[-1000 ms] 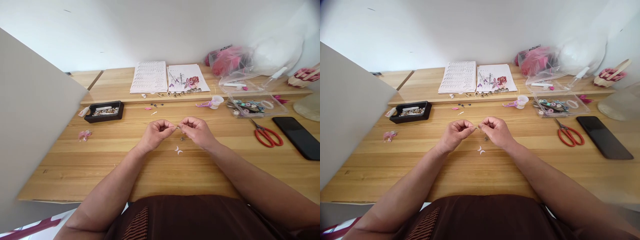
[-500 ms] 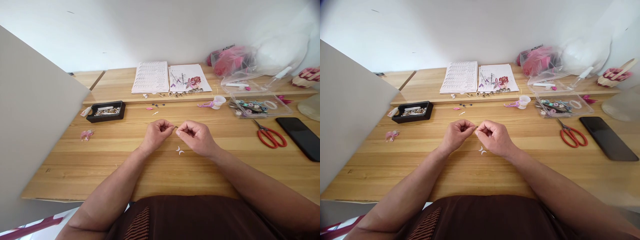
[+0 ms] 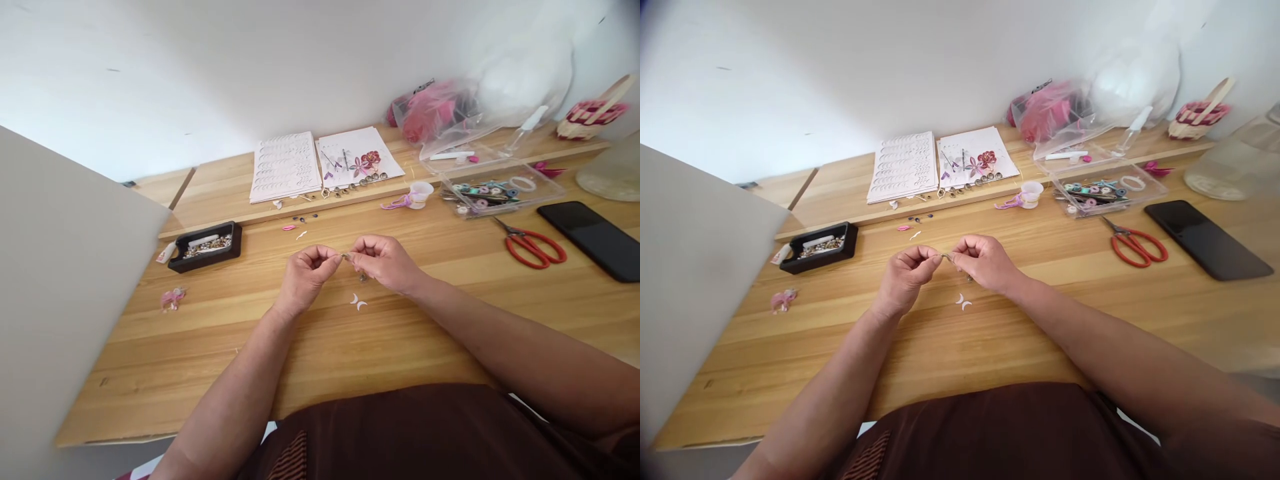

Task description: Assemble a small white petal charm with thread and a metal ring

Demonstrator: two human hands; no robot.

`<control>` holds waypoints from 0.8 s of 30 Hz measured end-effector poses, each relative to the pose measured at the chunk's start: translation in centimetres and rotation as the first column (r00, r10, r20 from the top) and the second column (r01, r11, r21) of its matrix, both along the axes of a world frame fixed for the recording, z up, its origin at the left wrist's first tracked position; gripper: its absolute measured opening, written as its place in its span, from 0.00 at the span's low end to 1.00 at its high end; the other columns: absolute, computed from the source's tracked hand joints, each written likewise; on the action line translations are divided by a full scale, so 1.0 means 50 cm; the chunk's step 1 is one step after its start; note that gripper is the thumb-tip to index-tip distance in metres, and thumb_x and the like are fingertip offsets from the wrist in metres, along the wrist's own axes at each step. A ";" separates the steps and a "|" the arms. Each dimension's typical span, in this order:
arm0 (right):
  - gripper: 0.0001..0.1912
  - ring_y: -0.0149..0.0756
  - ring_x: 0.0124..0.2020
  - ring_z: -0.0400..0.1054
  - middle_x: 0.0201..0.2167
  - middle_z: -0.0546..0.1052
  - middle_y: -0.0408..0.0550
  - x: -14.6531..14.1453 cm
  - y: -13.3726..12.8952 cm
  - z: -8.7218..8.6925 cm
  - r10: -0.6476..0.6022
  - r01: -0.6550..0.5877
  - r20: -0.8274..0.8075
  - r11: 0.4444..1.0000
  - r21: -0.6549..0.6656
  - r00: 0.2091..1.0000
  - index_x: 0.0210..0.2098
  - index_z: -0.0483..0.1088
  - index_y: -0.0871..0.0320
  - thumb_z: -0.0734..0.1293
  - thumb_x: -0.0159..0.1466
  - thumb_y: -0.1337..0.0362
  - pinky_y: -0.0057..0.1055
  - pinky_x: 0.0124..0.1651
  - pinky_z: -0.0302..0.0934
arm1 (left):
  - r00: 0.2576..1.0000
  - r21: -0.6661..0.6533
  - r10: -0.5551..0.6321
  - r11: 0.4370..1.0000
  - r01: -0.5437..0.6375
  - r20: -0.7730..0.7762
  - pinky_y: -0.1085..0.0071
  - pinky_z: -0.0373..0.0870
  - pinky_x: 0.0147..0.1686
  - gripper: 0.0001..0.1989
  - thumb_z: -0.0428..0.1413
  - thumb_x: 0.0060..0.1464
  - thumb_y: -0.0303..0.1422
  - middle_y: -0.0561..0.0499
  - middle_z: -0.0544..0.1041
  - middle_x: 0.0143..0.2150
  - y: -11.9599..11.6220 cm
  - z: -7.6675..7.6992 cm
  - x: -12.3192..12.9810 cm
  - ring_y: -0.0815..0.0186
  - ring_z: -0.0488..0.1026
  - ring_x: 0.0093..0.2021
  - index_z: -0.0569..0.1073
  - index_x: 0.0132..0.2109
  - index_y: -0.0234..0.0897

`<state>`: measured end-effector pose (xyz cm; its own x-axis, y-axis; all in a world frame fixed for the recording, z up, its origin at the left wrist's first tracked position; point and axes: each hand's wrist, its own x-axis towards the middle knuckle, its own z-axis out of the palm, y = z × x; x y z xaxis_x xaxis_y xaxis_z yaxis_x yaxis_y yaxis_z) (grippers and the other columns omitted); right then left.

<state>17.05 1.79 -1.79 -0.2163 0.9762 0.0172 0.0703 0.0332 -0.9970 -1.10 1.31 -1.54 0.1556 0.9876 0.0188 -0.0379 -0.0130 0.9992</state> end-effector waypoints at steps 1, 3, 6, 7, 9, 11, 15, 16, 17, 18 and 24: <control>0.12 0.25 0.18 0.58 0.19 0.71 0.40 -0.004 -0.004 -0.001 0.011 -0.011 0.007 1.000 -0.004 1.000 0.27 0.70 0.59 0.72 0.58 0.57 0.26 0.22 0.52 | 1.000 -0.005 0.026 1.000 -0.026 0.015 0.75 0.59 0.26 0.13 0.67 0.49 0.39 0.56 0.71 0.24 0.001 -0.002 0.000 0.76 0.60 0.23 0.76 0.31 0.34; 0.12 0.25 0.18 0.58 0.20 0.73 0.42 -0.010 -0.011 -0.001 0.028 -0.028 0.034 1.000 0.008 0.999 0.27 0.70 0.59 0.72 0.58 0.58 0.25 0.21 0.52 | 0.996 -0.014 0.072 0.997 -0.072 0.044 0.76 0.59 0.26 0.13 0.67 0.48 0.39 0.56 0.71 0.25 0.003 -0.004 0.000 0.76 0.60 0.23 0.76 0.31 0.34; 0.12 0.25 0.17 0.59 0.22 0.75 0.43 -0.016 -0.019 0.004 0.048 -0.047 0.048 0.999 -0.011 0.998 0.26 0.71 0.59 0.71 0.58 0.58 0.26 0.21 0.53 | 0.991 -0.019 0.119 0.993 -0.118 0.059 0.76 0.60 0.27 0.13 0.67 0.48 0.39 0.56 0.71 0.25 0.006 -0.007 0.001 0.76 0.61 0.23 0.76 0.31 0.34; 0.12 0.25 0.16 0.59 0.22 0.76 0.44 -0.017 -0.021 0.006 0.050 -0.049 0.049 0.999 -0.022 0.998 0.26 0.70 0.59 0.70 0.58 0.57 0.26 0.21 0.53 | 0.990 -0.015 0.133 0.991 -0.132 0.046 0.76 0.60 0.27 0.13 0.67 0.48 0.39 0.56 0.72 0.26 0.006 -0.007 0.001 0.76 0.61 0.23 0.76 0.31 0.34; 0.12 0.25 0.17 0.59 0.21 0.76 0.44 -0.017 -0.025 0.011 0.044 -0.043 0.067 0.999 -0.021 0.997 0.25 0.71 0.59 0.70 0.58 0.58 0.26 0.22 0.54 | 0.988 -0.002 0.157 0.988 -0.157 -0.001 0.76 0.61 0.28 0.12 0.66 0.48 0.39 0.55 0.73 0.26 0.007 -0.007 0.000 0.75 0.62 0.24 0.76 0.32 0.34; 0.11 0.26 0.19 0.60 0.21 0.75 0.43 -0.016 -0.029 0.019 0.018 -0.021 0.115 0.999 0.029 0.993 0.24 0.71 0.59 0.70 0.58 0.59 0.26 0.23 0.54 | 0.983 0.019 0.173 0.985 -0.172 -0.054 0.76 0.62 0.29 0.12 0.66 0.49 0.39 0.54 0.74 0.28 0.007 -0.006 0.000 0.74 0.64 0.25 0.77 0.32 0.34; 0.09 0.27 0.21 0.59 0.19 0.70 0.41 -0.011 -0.037 0.035 -0.107 0.051 0.228 0.969 0.241 0.968 0.25 0.72 0.59 0.69 0.59 0.61 0.26 0.25 0.53 | 0.978 0.039 0.146 0.989 -0.141 -0.151 0.75 0.63 0.28 0.12 0.66 0.47 0.39 0.52 0.76 0.28 0.005 0.000 -0.002 0.72 0.67 0.27 0.78 0.31 0.33; 0.08 0.27 0.21 0.58 0.19 0.70 0.40 -0.009 -0.037 0.039 -0.137 0.062 0.244 0.955 0.291 0.960 0.25 0.72 0.59 0.69 0.59 0.62 0.27 0.26 0.53 | 0.978 0.027 0.120 0.993 -0.117 -0.172 0.75 0.62 0.27 0.13 0.66 0.46 0.39 0.52 0.76 0.28 0.004 0.002 -0.002 0.72 0.66 0.26 0.78 0.31 0.33; 0.08 0.27 0.22 0.59 0.20 0.70 0.40 -0.007 -0.036 0.042 -0.162 0.071 0.252 0.941 0.332 0.954 0.26 0.73 0.59 0.68 0.60 0.63 0.27 0.27 0.53 | 0.978 0.011 0.088 0.996 -0.087 -0.190 0.75 0.60 0.26 0.13 0.66 0.46 0.39 0.52 0.75 0.27 0.002 0.004 -0.002 0.73 0.65 0.25 0.78 0.31 0.33; 0.07 0.27 0.23 0.59 0.21 0.71 0.41 -0.004 -0.034 0.044 -0.176 0.075 0.256 0.929 0.362 0.951 0.27 0.73 0.59 0.68 0.60 0.64 0.27 0.27 0.53 | 0.978 -0.005 0.054 0.998 -0.056 -0.201 0.76 0.58 0.25 0.13 0.67 0.46 0.39 0.53 0.74 0.26 0.001 0.007 -0.002 0.73 0.63 0.25 0.78 0.31 0.33; 0.07 0.27 0.23 0.61 0.22 0.73 0.41 0.006 -0.019 0.041 -0.150 0.033 0.251 0.907 0.420 0.956 0.29 0.74 0.59 0.68 0.61 0.64 0.27 0.27 0.54 | 0.974 -0.074 -0.093 0.994 0.079 -0.205 0.75 0.51 0.22 0.13 0.66 0.47 0.40 0.56 0.68 0.22 -0.007 0.013 -0.002 0.76 0.56 0.22 0.76 0.31 0.33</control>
<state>17.35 0.85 0.26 -0.1800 0.9112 0.3705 0.3581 0.4116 -0.8381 -1.20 0.98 -0.89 0.2340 0.9683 -0.0871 0.1728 0.0468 0.9838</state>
